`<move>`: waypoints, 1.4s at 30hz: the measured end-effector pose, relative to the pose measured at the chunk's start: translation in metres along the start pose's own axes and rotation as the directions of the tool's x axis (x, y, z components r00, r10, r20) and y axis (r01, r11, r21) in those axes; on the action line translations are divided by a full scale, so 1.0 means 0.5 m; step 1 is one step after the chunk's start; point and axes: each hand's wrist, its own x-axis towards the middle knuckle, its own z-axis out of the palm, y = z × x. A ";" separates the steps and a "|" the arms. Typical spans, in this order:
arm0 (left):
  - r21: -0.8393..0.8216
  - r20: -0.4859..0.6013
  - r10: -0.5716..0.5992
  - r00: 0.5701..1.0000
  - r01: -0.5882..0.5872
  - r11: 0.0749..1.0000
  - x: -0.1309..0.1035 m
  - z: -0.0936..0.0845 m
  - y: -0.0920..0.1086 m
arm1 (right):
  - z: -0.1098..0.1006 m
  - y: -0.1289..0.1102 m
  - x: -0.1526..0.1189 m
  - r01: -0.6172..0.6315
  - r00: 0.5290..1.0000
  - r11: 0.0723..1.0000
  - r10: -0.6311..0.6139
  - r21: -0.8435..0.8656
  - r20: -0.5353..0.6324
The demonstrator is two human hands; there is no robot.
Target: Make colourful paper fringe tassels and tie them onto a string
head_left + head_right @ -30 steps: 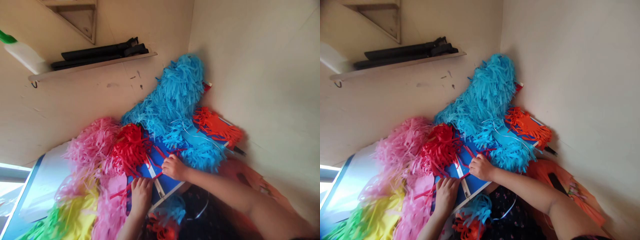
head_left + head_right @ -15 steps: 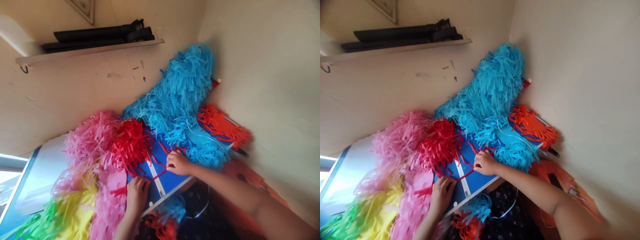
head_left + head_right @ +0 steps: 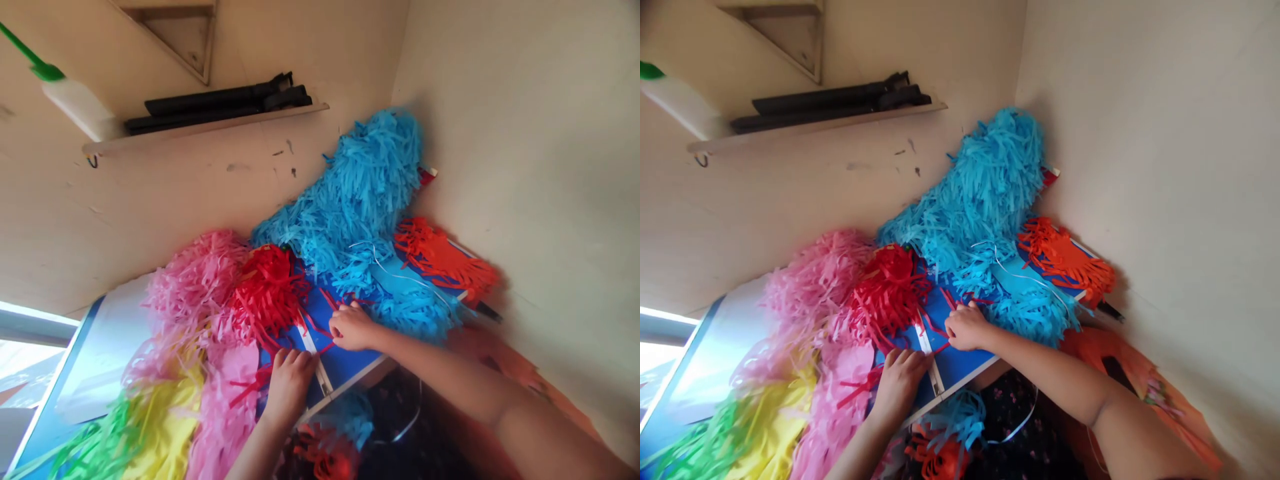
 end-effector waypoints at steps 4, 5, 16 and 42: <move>0.051 -0.057 0.019 0.998 -0.016 0.999 -0.002 0.004 0.010 | 0.032 -0.029 -0.014 0.275 0.954 0.952 -0.288 -0.132 -0.089; 0.060 -0.076 0.017 0.997 -0.012 0.998 0.000 0.004 0.012 | 0.044 -0.034 -0.013 0.356 0.920 0.919 -0.376 -0.172 -0.108; 0.008 -0.440 0.003 0.898 0.001 1.000 -0.023 -0.033 0.038 | 0.005 -0.086 -0.059 0.217 0.955 0.955 -0.164 0.202 -0.248; -0.784 -0.355 -0.595 0.722 0.117 0.609 -0.049 -0.102 0.150 | 0.026 -0.184 -0.130 -0.170 0.925 -0.391 0.253 0.904 0.284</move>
